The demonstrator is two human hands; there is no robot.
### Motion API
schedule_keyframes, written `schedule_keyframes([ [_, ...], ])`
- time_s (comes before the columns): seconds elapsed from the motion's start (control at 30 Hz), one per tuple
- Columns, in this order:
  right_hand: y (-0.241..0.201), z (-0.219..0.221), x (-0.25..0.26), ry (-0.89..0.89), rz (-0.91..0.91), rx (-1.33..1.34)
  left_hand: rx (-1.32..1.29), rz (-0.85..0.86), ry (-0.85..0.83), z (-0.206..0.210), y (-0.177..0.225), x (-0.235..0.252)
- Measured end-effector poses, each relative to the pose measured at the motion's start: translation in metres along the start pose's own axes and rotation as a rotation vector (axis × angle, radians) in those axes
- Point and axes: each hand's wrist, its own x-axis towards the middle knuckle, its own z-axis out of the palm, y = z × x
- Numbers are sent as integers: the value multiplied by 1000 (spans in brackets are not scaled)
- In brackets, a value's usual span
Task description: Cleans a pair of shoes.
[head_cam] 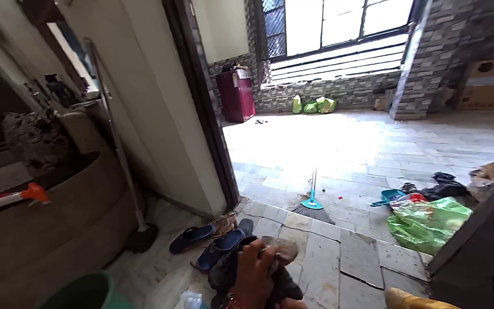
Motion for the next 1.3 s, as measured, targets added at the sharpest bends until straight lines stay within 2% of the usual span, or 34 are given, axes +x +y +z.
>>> schedule_keyframes([
  [0.07, -1, 10, -2, 172, 2, 24, 124, -51, -110, 2, 8, -6],
  [0.13, -4, 5, 3, 241, 13, 54, 210, -120, -173, 4, 16, -13],
  [0.3, -22, 1, 16, 444, -91, 110, 202, -276, -167, 2, -2, -40],
  [0.43, -44, 3, 28, 553, -201, 234, 226, -176, -162, -8, -33, -63],
  [0.53, -57, 2, 34, 631, -265, 264, 240, -194, -206, -17, -37, -71],
  [0.77, -76, -8, 41, 728, -387, 314, 274, -433, -478, -25, -50, -92],
  [0.83, -77, -10, 40, 720, -399, 319, 301, -528, -614, -24, -46, -87],
  [0.93, -76, -15, 39, 724, -399, 343, 282, -761, -908, -22, -39, -66],
  [1.0, -74, -15, 39, 750, -387, 341, 164, -963, -986, -17, -41, -63],
  [1.07, -70, -13, 36, 776, -365, 325, -136, -1134, -882, -8, -52, -80],
  [1.1, -68, -12, 35, 786, -353, 317, -322, -1182, -814, -4, -59, -91],
  [1.17, -64, -8, 35, 791, -323, 308, -574, -1229, -787, 1, -68, -103],
  [1.23, -60, -3, 35, 806, -299, 316, -637, -1272, -739, 6, -75, -113],
  [1.3, -54, -2, 36, 825, -284, 343, -565, -1306, -690, 5, -83, -114],
])
